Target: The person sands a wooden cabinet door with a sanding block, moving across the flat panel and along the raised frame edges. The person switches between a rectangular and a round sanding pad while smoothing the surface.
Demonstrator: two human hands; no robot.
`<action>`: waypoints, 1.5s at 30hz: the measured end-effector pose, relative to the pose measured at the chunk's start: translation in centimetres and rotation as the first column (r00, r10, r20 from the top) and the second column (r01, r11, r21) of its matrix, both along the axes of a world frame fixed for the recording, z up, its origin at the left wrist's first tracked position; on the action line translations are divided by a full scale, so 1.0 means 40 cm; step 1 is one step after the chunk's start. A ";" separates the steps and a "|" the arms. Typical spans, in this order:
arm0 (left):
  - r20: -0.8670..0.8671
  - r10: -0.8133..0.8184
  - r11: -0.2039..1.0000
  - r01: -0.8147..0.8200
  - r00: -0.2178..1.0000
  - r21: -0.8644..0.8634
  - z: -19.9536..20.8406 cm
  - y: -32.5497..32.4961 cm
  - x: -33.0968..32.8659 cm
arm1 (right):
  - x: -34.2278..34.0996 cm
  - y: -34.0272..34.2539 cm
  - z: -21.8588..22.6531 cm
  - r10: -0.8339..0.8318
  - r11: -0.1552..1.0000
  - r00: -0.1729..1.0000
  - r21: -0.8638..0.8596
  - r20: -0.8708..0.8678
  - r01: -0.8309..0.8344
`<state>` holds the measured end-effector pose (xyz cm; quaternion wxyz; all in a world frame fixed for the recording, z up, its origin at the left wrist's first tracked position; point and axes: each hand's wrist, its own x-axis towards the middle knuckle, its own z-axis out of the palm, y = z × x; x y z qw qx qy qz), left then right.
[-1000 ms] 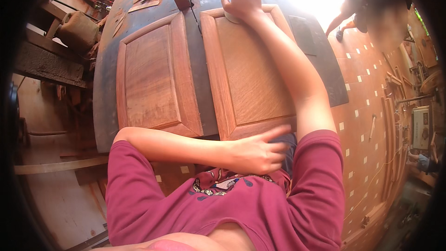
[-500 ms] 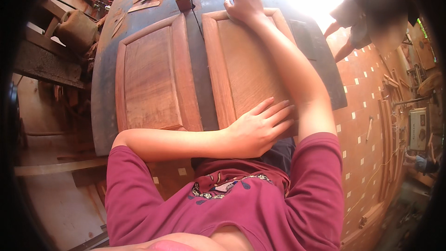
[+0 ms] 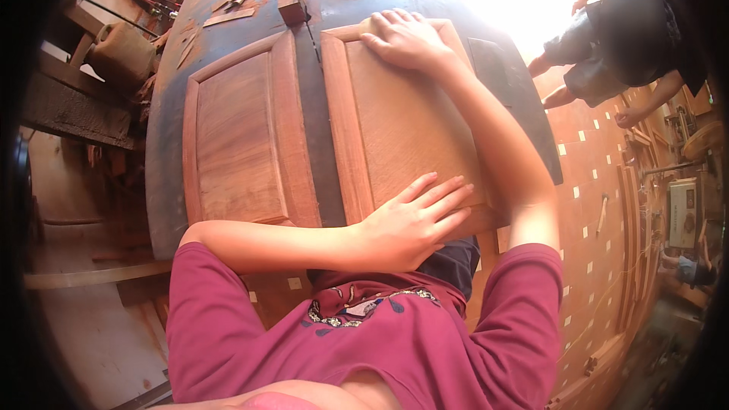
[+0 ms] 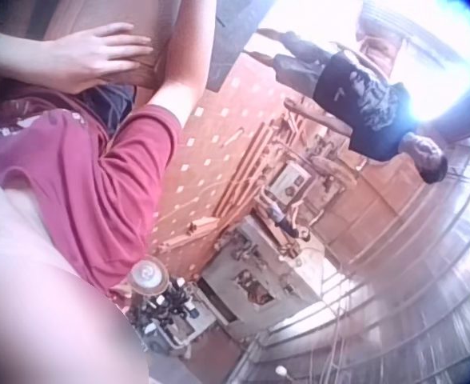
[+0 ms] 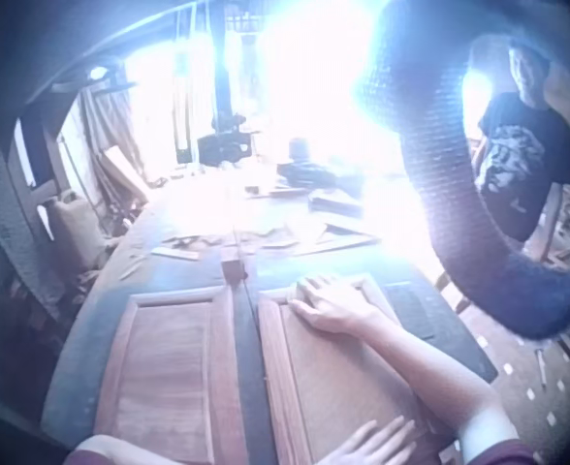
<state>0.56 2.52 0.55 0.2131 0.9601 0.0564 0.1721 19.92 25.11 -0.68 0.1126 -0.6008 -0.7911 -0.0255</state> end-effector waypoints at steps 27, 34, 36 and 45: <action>0.034 0.039 0.999 -0.040 0.999 0.034 0.002 0.001 0.003 | 0.268 -0.154 -0.002 -0.224 0.958 0.974 -0.177 0.033 0.226; 0.032 0.021 1.000 -0.021 0.999 -0.002 0.013 0.002 0.002 | 0.239 -0.012 -0.019 -0.336 0.929 0.937 -0.197 -0.092 0.314; 0.029 0.019 1.000 -0.019 0.999 -0.009 0.012 0.003 0.000 | 0.210 0.021 -0.010 -0.411 0.890 0.910 -0.241 -0.052 0.388; 0.017 0.018 1.000 -0.018 1.000 0.016 0.004 0.005 -0.001 | 0.216 -0.024 -0.007 -0.326 0.937 0.941 -0.162 -0.087 0.310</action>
